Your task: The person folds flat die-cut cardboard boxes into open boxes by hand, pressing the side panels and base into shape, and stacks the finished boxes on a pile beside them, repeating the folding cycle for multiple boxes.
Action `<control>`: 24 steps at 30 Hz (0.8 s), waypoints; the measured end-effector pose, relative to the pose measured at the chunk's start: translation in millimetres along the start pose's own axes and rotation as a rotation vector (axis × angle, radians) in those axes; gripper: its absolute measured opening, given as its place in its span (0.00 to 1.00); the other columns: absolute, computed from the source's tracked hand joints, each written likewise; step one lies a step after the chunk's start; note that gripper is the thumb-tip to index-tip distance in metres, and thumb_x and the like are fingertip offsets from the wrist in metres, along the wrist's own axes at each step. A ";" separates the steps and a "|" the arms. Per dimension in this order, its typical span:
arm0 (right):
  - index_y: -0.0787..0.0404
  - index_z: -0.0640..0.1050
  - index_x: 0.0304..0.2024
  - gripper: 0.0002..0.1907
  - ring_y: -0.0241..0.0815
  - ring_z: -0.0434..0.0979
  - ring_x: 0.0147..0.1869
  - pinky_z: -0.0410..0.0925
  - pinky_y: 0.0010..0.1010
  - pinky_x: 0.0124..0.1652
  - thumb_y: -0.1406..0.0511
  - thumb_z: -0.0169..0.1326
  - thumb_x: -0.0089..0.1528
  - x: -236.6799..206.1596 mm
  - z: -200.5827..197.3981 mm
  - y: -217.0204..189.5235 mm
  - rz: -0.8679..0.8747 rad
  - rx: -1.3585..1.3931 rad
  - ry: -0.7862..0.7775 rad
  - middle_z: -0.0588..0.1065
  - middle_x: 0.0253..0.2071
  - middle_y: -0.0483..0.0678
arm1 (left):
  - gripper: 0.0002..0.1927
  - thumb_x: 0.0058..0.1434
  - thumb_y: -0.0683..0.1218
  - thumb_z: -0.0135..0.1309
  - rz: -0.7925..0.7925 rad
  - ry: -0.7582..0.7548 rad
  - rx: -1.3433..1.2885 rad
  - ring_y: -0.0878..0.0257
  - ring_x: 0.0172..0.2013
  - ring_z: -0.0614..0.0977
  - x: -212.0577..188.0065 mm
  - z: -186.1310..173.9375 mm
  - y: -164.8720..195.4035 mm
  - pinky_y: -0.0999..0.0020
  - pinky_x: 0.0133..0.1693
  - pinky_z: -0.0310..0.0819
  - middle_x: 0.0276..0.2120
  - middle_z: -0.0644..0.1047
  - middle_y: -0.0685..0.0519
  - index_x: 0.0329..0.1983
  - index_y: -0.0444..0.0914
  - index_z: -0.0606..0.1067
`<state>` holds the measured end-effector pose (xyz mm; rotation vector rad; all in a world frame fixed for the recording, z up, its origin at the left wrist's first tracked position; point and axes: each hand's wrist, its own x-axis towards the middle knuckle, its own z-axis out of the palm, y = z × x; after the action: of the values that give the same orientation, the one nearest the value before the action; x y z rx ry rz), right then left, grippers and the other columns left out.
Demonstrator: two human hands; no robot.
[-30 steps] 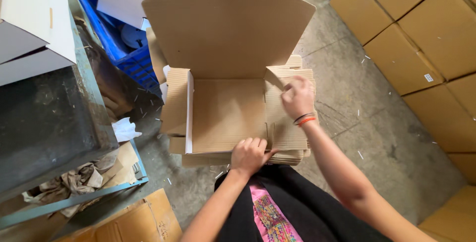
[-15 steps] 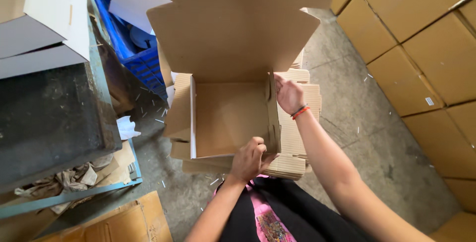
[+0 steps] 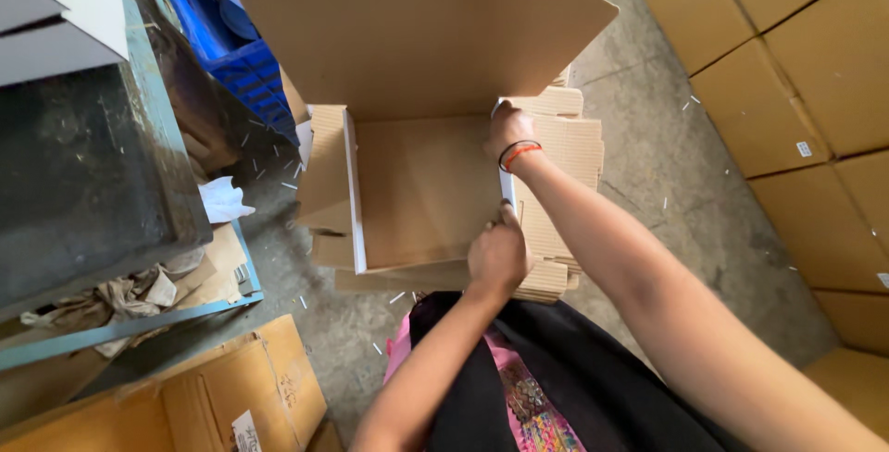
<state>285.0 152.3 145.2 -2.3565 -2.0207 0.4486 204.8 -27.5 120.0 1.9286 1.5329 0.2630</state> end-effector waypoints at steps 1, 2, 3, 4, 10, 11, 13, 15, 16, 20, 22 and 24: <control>0.72 0.72 0.50 0.30 0.64 0.81 0.47 0.75 0.46 0.46 0.61 0.63 0.50 2.3 4.3 -1.5 0.013 -0.027 0.001 0.78 0.42 0.66 | 0.35 0.58 0.41 0.52 0.008 0.013 0.004 0.42 0.44 0.83 2.1 5.6 -6.2 0.49 0.45 0.79 0.39 0.80 0.35 0.68 0.26 0.61; 0.72 0.72 0.50 0.29 0.65 0.81 0.46 0.75 0.46 0.46 0.61 0.62 0.51 2.8 6.1 -0.4 0.006 -0.004 0.007 0.78 0.41 0.66 | 0.33 0.58 0.41 0.51 0.018 0.032 0.010 0.42 0.41 0.84 1.7 9.7 -8.1 0.49 0.44 0.80 0.37 0.80 0.36 0.67 0.27 0.63; 0.72 0.72 0.50 0.29 0.65 0.80 0.46 0.75 0.46 0.45 0.61 0.61 0.51 2.5 6.7 -0.1 0.000 0.020 0.013 0.78 0.40 0.67 | 0.31 0.58 0.41 0.50 0.030 0.049 0.018 0.42 0.38 0.85 -0.3 10.6 -13.2 0.48 0.43 0.80 0.35 0.80 0.37 0.65 0.29 0.64; 0.72 0.72 0.50 0.28 0.65 0.80 0.45 0.75 0.46 0.45 0.62 0.61 0.52 0.4 6.0 3.3 -0.004 0.041 0.013 0.78 0.40 0.67 | 0.32 0.56 0.41 0.51 0.059 0.061 0.022 0.42 0.36 0.85 -5.4 8.9 -16.0 0.48 0.41 0.80 0.34 0.80 0.37 0.65 0.28 0.65; 0.69 0.76 0.44 0.17 0.53 0.81 0.40 0.78 0.45 0.34 0.59 0.55 0.64 -19.1 -24.1 49.4 0.155 0.986 -0.164 0.76 0.38 0.56 | 0.21 0.59 0.41 0.54 0.511 0.577 0.217 0.53 0.28 0.80 -50.1 -87.3 -27.1 0.57 0.36 0.75 0.24 0.77 0.46 0.55 0.28 0.76; 0.67 0.73 0.49 0.18 0.53 0.81 0.42 0.77 0.44 0.38 0.58 0.46 0.67 -28.0 -33.8 58.7 0.086 1.238 -0.184 0.75 0.41 0.56 | 0.20 0.59 0.41 0.54 0.565 0.619 0.235 0.55 0.28 0.78 -58.2 -112.2 -28.6 0.59 0.35 0.74 0.24 0.76 0.48 0.53 0.27 0.77; 0.60 0.69 0.56 0.20 0.51 0.80 0.47 0.75 0.43 0.44 0.53 0.43 0.71 -50.0 -52.7 76.0 -0.128 1.537 -0.078 0.75 0.48 0.54 | 0.17 0.61 0.41 0.54 0.664 0.716 0.293 0.57 0.30 0.76 -71.8 -159.4 -21.7 0.61 0.36 0.71 0.25 0.74 0.51 0.52 0.28 0.77; 0.59 0.69 0.57 0.21 0.51 0.80 0.51 0.75 0.45 0.49 0.52 0.42 0.71 -53.9 -69.8 84.1 -0.116 1.705 -0.070 0.77 0.51 0.55 | 0.15 0.64 0.41 0.54 0.748 0.806 0.364 0.59 0.32 0.75 -86.7 -197.9 -10.1 0.61 0.38 0.70 0.28 0.74 0.52 0.53 0.30 0.77; 0.60 0.69 0.57 0.21 0.51 0.80 0.51 0.74 0.45 0.49 0.51 0.43 0.71 -56.4 -73.3 87.4 -0.128 1.713 -0.050 0.76 0.51 0.55 | 0.15 0.64 0.42 0.54 0.749 0.874 0.483 0.59 0.32 0.74 -93.3 -216.5 -5.4 0.60 0.37 0.70 0.28 0.73 0.53 0.52 0.31 0.77; 0.60 0.70 0.55 0.20 0.51 0.79 0.50 0.74 0.44 0.48 0.52 0.47 0.71 -60.1 -56.8 97.4 -0.112 1.698 -0.021 0.76 0.49 0.54 | 0.07 0.68 0.44 0.58 0.686 1.160 0.622 0.55 0.27 0.72 -83.2 -309.2 -7.1 0.58 0.32 0.67 0.24 0.71 0.52 0.47 0.39 0.78; 0.59 0.70 0.54 0.18 0.50 0.79 0.49 0.74 0.43 0.47 0.54 0.49 0.69 -66.5 -35.9 107.9 -0.044 1.660 -0.013 0.76 0.48 0.53 | 0.15 0.73 0.48 0.56 0.645 1.232 0.670 0.50 0.34 0.77 -58.5 -371.4 -33.0 0.52 0.42 0.73 0.34 0.76 0.48 0.56 0.34 0.76; 0.59 0.72 0.53 0.17 0.49 0.80 0.47 0.74 0.41 0.45 0.57 0.51 0.67 -75.6 -5.7 113.7 0.059 1.608 0.018 0.77 0.47 0.53 | 0.13 0.66 0.47 0.54 0.551 1.264 0.679 0.43 0.37 0.79 -21.6 -437.4 -75.7 0.51 0.39 0.71 0.38 0.79 0.42 0.49 0.33 0.77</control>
<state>386.5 60.8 145.3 -1.2751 -0.7684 1.3223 -93.2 118.7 415.5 2.9572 1.8725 1.6252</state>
